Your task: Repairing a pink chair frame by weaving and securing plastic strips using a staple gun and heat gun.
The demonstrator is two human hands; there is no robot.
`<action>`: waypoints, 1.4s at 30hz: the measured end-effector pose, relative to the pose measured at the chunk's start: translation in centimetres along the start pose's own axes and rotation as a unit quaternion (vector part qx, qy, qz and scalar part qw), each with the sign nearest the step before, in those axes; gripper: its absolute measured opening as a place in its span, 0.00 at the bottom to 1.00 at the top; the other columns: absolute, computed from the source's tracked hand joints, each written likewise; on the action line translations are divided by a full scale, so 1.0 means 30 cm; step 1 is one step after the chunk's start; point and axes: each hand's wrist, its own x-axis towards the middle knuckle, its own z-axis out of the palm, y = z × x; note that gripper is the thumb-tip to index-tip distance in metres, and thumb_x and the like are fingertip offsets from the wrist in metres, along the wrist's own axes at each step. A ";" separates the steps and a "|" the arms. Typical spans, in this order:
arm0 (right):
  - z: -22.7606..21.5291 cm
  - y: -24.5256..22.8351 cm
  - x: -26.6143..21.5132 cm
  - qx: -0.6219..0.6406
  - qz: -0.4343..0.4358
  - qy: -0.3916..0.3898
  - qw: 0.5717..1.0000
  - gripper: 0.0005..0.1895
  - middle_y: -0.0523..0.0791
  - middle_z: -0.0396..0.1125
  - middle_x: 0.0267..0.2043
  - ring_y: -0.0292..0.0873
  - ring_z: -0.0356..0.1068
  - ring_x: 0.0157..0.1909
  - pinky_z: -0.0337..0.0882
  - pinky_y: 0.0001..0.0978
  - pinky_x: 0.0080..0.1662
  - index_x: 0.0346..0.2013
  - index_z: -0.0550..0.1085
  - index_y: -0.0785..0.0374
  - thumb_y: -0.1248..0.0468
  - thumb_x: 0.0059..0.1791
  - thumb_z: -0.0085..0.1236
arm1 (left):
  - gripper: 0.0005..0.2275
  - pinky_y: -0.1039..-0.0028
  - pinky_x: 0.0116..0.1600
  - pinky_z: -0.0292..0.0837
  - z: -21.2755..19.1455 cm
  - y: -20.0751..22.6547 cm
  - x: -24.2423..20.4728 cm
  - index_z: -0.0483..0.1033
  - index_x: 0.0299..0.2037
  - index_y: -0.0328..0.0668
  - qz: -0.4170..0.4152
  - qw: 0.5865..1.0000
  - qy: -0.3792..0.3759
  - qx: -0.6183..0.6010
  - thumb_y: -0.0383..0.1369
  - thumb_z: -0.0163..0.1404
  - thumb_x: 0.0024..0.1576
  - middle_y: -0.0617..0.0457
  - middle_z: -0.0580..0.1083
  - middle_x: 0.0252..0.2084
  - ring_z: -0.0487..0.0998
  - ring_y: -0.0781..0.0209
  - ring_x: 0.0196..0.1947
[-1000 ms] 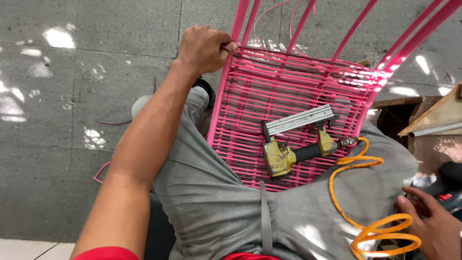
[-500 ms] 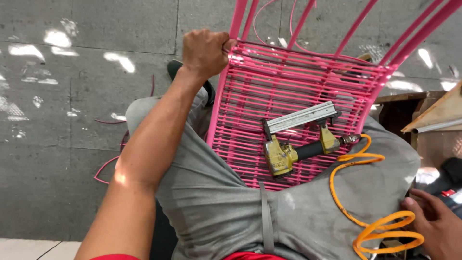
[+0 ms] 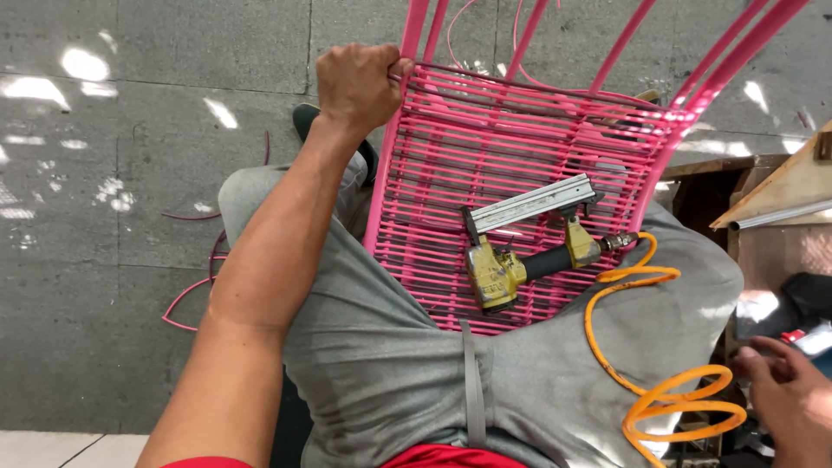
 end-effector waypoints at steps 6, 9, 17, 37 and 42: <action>-0.021 0.170 0.141 -0.008 0.028 0.063 0.998 0.18 0.55 0.74 0.46 0.46 0.73 0.48 0.69 0.36 0.47 0.59 0.71 0.70 0.63 0.58 0.62 | 0.17 0.62 0.19 0.69 0.006 0.003 0.009 0.83 0.26 0.45 -0.044 0.997 -0.064 -0.020 0.44 0.54 0.64 0.49 0.75 0.15 0.76 0.54 0.13; -0.002 0.209 0.185 -0.020 0.025 0.107 0.994 0.20 0.55 0.73 0.50 0.45 0.74 0.49 0.71 0.37 0.50 0.61 0.72 0.69 0.64 0.57 0.62 | 0.16 0.62 0.20 0.69 0.012 0.002 0.001 0.83 0.27 0.46 -0.031 0.999 -0.041 -0.017 0.44 0.55 0.63 0.50 0.75 0.16 0.77 0.54 0.14; 0.023 0.276 0.240 -0.017 -0.002 0.205 0.979 0.14 0.48 0.74 0.43 0.40 0.73 0.43 0.71 0.31 0.51 0.46 0.79 0.69 0.63 0.51 0.70 | 0.09 0.57 0.28 0.70 0.004 -0.012 -0.026 0.83 0.31 0.51 -0.018 0.998 -0.040 -0.039 0.41 0.57 0.62 0.48 0.75 0.23 0.78 0.47 0.22; 0.288 -1.162 -0.327 -0.076 -0.374 -0.146 0.913 0.18 0.48 0.74 0.46 0.46 0.75 0.47 0.72 0.35 0.49 0.51 0.76 0.63 0.66 0.47 0.62 | 0.15 0.56 0.26 0.71 -0.015 0.009 -0.003 0.79 0.24 0.46 -0.062 0.996 -0.045 -0.048 0.41 0.53 0.62 0.47 0.73 0.18 0.77 0.48 0.18; 0.457 -1.233 -0.342 -0.186 -0.424 -0.289 0.838 0.27 0.51 0.69 0.48 0.54 0.70 0.51 0.71 0.45 0.51 0.59 0.69 0.60 0.66 0.44 0.60 | 0.14 0.56 0.28 0.71 -0.002 -0.005 -0.013 0.79 0.25 0.46 -0.009 0.999 0.006 -0.047 0.42 0.55 0.61 0.47 0.74 0.21 0.78 0.47 0.21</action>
